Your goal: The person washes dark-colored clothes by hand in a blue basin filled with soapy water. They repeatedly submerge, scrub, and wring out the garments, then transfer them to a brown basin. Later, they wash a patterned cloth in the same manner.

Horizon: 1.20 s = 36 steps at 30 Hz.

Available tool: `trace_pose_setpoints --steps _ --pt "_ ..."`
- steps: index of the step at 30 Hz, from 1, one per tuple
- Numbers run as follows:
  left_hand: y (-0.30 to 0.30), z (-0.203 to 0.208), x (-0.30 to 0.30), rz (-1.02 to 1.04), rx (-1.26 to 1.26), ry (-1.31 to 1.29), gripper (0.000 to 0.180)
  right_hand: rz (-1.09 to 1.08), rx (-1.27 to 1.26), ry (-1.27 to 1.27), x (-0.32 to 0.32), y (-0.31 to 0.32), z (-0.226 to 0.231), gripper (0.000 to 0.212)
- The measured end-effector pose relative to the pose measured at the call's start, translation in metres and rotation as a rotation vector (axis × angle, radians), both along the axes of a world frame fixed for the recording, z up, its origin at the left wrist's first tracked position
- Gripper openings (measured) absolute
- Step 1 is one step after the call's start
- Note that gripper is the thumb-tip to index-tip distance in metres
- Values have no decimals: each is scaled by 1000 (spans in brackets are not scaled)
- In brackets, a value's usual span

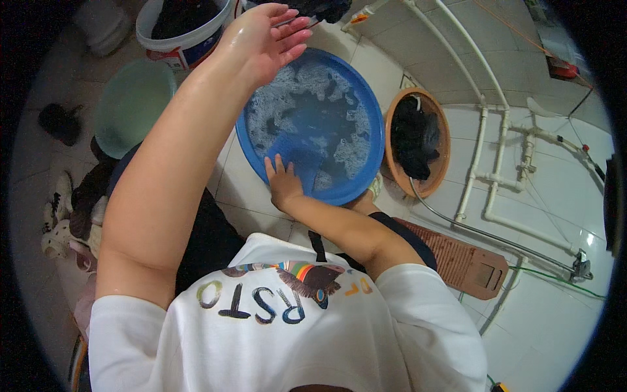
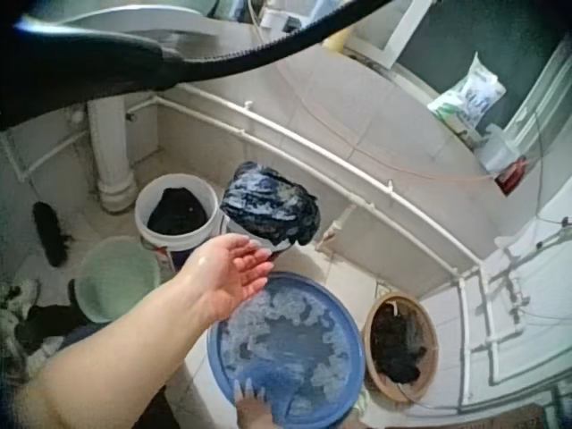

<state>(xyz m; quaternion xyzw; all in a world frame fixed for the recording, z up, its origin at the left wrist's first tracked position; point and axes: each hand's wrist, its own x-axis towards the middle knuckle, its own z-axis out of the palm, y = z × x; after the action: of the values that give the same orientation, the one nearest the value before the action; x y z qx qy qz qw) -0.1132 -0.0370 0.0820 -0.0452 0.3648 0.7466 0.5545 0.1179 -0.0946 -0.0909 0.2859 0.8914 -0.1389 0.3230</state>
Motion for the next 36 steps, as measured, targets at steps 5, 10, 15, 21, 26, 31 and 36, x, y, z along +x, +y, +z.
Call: trace_pose_setpoints --steps 5,10,15,21,26,31,36 --pt "-5 9 0 -1 37 6 23 53 31 226 9 33 28 69" --pt "-2 11 8 0 2 52 22 3 51 423 -9 64 62 57" --pt "-2 10 7 2 1 34 23 -85 57 406 -24 89 94 54" --pt "-1 9 7 4 3 40 24 -105 174 397 -23 112 116 49" --pt "1 6 4 -2 -6 18 23 -46 243 431 -14 140 128 44" --pt "1 8 8 -5 -21 -3 21 76 280 440 -1 156 139 37" --pt "2 7 7 -13 -14 -7 21 288 366 413 5 188 159 31"
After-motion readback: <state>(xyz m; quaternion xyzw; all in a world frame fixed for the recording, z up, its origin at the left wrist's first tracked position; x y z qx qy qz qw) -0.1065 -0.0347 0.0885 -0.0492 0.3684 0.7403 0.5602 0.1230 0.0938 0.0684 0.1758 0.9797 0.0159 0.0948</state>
